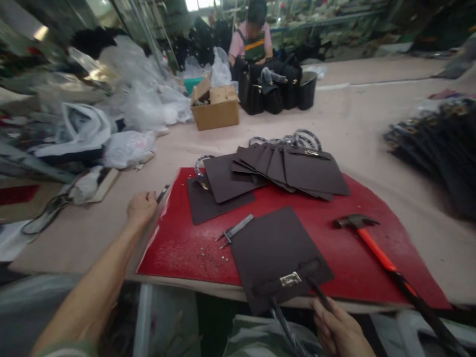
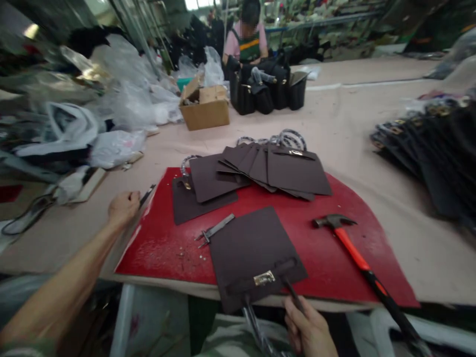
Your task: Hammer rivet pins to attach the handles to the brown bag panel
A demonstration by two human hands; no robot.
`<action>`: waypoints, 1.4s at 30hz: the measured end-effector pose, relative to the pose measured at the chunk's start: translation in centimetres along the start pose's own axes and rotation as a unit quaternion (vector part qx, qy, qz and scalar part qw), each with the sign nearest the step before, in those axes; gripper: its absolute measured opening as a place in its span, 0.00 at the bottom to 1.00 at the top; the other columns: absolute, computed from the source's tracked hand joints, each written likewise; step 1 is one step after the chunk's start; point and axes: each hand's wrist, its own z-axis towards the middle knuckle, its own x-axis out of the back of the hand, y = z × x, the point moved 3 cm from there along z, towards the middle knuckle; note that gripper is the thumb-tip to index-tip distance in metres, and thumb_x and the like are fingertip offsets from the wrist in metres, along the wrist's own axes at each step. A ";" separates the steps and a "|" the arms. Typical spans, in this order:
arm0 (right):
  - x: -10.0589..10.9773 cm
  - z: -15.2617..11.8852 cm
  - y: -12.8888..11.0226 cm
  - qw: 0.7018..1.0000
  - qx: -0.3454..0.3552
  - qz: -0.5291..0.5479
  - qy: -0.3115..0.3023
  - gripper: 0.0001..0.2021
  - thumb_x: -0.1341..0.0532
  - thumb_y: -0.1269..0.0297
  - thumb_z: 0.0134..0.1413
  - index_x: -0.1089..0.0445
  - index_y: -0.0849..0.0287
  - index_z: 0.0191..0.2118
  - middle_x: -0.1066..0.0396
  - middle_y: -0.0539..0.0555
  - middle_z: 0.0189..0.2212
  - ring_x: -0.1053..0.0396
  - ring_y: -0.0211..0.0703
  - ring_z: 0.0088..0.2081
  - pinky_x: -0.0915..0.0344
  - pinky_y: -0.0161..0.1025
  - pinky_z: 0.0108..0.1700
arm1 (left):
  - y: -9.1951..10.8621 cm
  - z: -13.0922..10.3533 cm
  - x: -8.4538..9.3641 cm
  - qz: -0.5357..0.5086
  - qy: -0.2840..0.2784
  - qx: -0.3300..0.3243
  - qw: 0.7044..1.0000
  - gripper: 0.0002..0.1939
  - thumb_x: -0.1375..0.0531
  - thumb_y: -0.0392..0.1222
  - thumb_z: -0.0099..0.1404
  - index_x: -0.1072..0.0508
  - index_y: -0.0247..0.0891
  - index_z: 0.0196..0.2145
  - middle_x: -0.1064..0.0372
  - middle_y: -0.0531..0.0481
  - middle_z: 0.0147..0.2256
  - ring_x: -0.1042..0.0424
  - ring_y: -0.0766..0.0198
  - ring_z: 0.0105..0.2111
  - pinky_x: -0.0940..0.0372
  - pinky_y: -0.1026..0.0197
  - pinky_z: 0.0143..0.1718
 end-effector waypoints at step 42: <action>1.8 0.1 4.8 0.862 -0.089 0.328 -0.375 0.19 0.33 0.55 0.54 0.29 0.67 0.43 0.27 0.60 0.35 0.29 0.42 0.31 0.38 0.33 0.27 | 18.2 -21.0 -0.7 -0.148 -0.334 -0.152 0.919 0.14 0.36 0.53 0.52 0.29 0.41 0.20 0.33 0.52 0.18 0.31 0.57 0.22 0.39 0.59 0.24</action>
